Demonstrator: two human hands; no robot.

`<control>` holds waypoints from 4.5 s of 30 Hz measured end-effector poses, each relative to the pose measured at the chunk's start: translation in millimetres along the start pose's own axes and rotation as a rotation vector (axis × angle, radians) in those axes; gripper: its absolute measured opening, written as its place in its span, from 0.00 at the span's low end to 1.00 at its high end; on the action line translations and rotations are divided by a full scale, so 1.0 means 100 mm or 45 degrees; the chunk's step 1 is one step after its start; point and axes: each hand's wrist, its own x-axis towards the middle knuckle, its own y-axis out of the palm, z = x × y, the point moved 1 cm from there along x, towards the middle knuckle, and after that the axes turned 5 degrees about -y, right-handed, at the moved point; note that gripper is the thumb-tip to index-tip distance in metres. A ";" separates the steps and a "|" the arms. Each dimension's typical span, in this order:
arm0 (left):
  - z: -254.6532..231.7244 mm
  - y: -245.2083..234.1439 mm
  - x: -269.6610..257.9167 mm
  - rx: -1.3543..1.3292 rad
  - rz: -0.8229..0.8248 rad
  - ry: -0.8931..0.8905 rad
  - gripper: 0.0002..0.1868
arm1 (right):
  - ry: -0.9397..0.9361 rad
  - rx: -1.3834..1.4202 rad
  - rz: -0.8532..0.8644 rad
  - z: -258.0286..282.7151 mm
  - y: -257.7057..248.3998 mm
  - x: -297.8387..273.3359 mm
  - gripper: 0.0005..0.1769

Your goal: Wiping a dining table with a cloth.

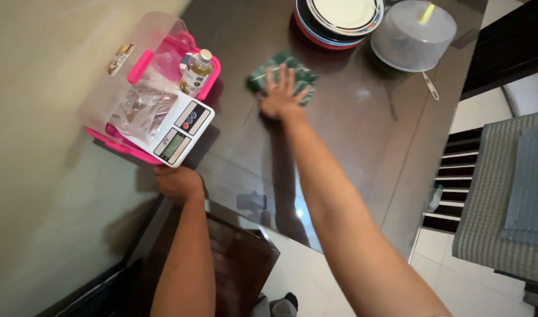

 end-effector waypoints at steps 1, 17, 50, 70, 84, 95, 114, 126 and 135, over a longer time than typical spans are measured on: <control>0.00 0.02 0.02 -0.001 0.000 0.005 0.32 | 0.000 0.003 -0.003 0.15 0.06 -0.10 0.50; -0.05 -0.03 -0.01 0.055 -0.026 0.001 0.32 | -0.193 -0.092 0.018 -0.94 0.18 -0.36 0.47; 0.08 0.10 0.07 0.071 -0.037 0.016 0.32 | 0.304 0.095 -0.179 -1.70 -0.12 -0.05 0.43; 0.30 0.29 0.30 0.109 -0.186 0.170 0.31 | 0.041 -0.018 -0.196 -2.30 0.18 -0.48 0.44; 0.16 0.17 0.19 0.036 -0.124 0.118 0.31 | 0.121 -0.021 -0.122 -1.06 -0.07 0.04 0.47; 0.13 0.16 0.17 0.176 -0.177 0.061 0.27 | -0.204 -0.072 -0.152 -1.33 0.33 -0.76 0.45; -0.28 -0.19 -1.11 0.474 0.620 1.946 0.22 | 0.383 0.064 -0.167 -2.07 -0.09 -0.60 0.44; -0.33 -0.17 -1.08 0.506 0.760 1.924 0.27 | -0.199 -0.105 -0.382 -0.34 0.26 -0.64 0.41; -0.28 -0.12 -1.07 0.528 0.709 1.923 0.27 | -0.015 -0.073 -0.523 -1.19 0.17 -1.20 0.34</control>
